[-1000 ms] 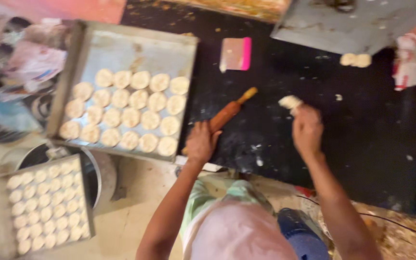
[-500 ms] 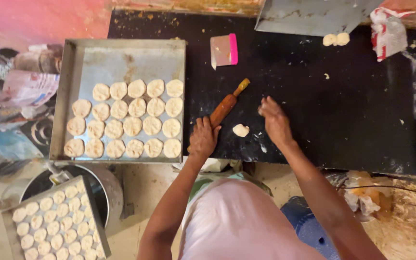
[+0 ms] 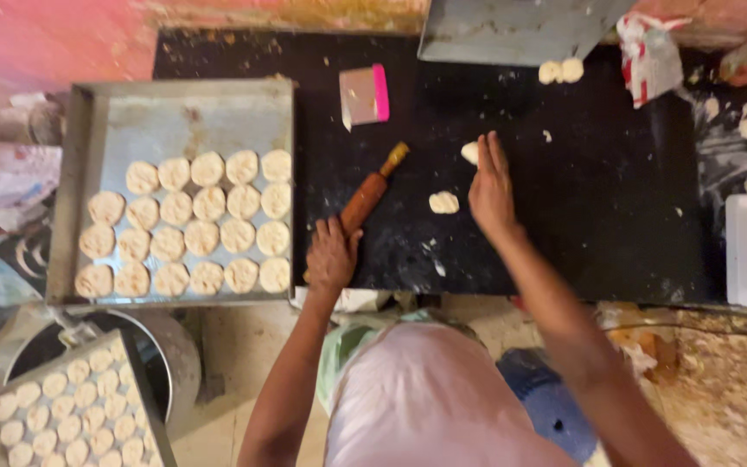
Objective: The person prepares bread dough by rolling out small dough balls using a rolling pin and placing them onto metal trays, occasionally retrieving more dough from a package or weighing items on a digital scale.
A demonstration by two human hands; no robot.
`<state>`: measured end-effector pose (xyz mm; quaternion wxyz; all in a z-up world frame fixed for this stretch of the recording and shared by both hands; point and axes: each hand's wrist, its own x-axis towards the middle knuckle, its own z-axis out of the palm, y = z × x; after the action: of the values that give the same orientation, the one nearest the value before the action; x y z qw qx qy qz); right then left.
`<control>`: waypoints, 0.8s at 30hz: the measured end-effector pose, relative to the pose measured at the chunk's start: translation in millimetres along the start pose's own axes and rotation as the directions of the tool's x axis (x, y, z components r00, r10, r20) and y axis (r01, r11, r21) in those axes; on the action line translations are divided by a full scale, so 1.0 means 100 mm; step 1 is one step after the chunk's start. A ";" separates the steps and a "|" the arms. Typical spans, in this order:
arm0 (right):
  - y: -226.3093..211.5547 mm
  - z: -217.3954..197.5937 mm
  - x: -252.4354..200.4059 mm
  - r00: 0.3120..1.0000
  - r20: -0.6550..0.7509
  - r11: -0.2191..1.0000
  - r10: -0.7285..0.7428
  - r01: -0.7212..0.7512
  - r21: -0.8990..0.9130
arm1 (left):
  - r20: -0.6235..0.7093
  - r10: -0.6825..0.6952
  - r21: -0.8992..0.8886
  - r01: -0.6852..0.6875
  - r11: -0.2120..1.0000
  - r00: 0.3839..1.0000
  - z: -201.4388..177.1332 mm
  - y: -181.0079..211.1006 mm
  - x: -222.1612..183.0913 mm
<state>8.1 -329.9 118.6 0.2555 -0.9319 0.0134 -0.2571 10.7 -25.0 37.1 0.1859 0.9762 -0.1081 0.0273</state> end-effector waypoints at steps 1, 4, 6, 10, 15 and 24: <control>0.03 -0.09 -0.07 0.997 0.073 0.998 -0.007 0.012 -0.061 | -0.013 -0.008 -0.014 0.007 1.000 1.000 0.01 0.02 -0.06; 0.02 -0.05 0.00 0.961 0.256 0.991 -0.109 0.124 -0.045 | -0.109 -0.013 -0.014 0.012 1.000 0.994 -0.05 0.06 0.15; 0.04 0.11 -0.14 0.913 0.399 0.992 -0.081 0.111 -0.052 | -0.126 -0.025 0.026 0.028 0.999 0.992 0.01 0.12 0.09; 0.14 0.46 -0.27 0.877 0.481 0.998 0.009 0.018 -0.053 | -0.117 -0.097 0.007 0.099 0.995 0.988 0.03 0.17 0.01; 0.15 0.30 -0.56 0.792 0.410 0.892 -0.453 0.395 0.222 | -0.158 -0.121 0.048 0.130 0.990 0.980 0.01 0.32 -0.03; 0.26 0.76 -0.18 0.768 0.609 0.979 -0.200 0.175 0.100 | -0.154 -0.144 0.054 0.154 0.987 0.978 0.07 0.35 -0.03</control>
<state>32.2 -314.3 41.0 0.2363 -0.9563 -0.1683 0.0361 0.5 -58.5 43.2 0.1629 0.9824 -0.0193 0.0898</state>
